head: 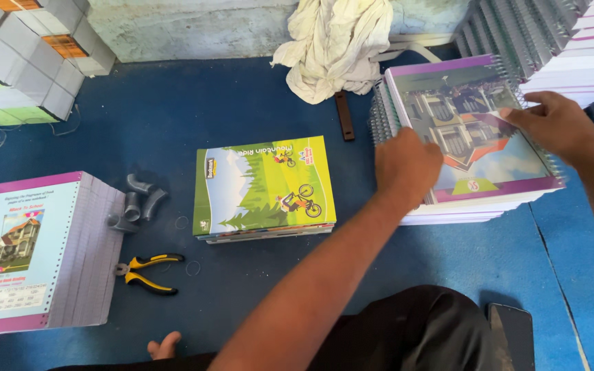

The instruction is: The person sits on the floor and assembles spiral-bound notebooks by hand. They align the punched pages, insert a plastic spiral binding wire through the holes, and close the ends to secure the binding. The person handles multiple notebooks and stacks the completed ones.

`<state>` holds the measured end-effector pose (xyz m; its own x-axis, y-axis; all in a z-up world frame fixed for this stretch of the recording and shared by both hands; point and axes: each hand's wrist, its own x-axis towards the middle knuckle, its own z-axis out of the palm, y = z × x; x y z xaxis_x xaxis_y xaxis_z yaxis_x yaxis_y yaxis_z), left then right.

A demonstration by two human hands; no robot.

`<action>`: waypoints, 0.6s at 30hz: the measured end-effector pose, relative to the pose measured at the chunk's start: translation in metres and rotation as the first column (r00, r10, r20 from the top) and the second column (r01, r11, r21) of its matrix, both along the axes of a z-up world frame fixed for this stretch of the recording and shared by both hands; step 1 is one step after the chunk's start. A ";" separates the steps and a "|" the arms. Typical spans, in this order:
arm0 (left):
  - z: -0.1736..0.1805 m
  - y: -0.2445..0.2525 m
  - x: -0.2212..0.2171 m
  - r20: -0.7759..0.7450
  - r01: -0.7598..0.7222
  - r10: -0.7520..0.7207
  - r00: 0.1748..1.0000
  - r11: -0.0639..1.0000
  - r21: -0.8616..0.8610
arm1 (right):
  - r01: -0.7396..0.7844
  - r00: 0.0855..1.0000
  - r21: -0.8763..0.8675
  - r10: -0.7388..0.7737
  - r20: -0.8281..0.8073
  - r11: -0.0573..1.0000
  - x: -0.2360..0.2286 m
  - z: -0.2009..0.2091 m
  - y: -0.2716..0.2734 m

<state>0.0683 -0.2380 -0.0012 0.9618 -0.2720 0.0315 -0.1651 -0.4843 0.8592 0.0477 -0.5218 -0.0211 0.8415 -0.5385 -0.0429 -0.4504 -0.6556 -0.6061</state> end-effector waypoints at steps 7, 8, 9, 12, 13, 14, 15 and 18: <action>-0.010 0.006 -0.051 0.078 0.104 -0.112 0.991 0.989 0.101 | 0.154 0.974 0.124 -0.129 -0.187 0.980 -0.005 0.001 0.004; -0.012 0.007 -0.053 0.085 0.109 -0.115 0.990 0.992 0.071 | 0.141 0.974 0.104 -0.120 -0.192 0.985 -0.005 0.001 0.006; -0.014 0.006 -0.054 0.092 0.115 -0.119 0.989 0.993 0.039 | 0.131 0.974 0.081 -0.113 -0.199 0.988 -0.006 0.001 0.008; -0.021 0.005 -0.052 0.055 0.162 -0.164 0.985 0.986 0.035 | 0.094 0.974 -0.026 -0.097 -0.202 0.995 -0.007 0.000 0.010; -0.022 0.004 -0.052 0.036 0.172 -0.173 0.984 0.985 0.031 | 0.081 0.975 -0.068 -0.093 -0.203 0.994 -0.006 -0.002 0.010; -0.024 0.003 -0.051 0.017 0.182 -0.182 0.983 0.983 0.026 | 0.082 0.972 -0.095 -0.101 -0.212 0.992 -0.005 -0.003 0.010; -0.026 0.003 -0.052 -0.004 0.190 -0.190 0.982 0.982 0.022 | 0.082 0.969 -0.121 -0.107 -0.224 0.989 -0.004 -0.005 0.012; -0.031 0.005 -0.052 -0.012 0.229 -0.229 0.973 0.971 0.062 | 0.048 0.978 -0.184 -0.084 -0.192 0.982 -0.005 -0.011 0.018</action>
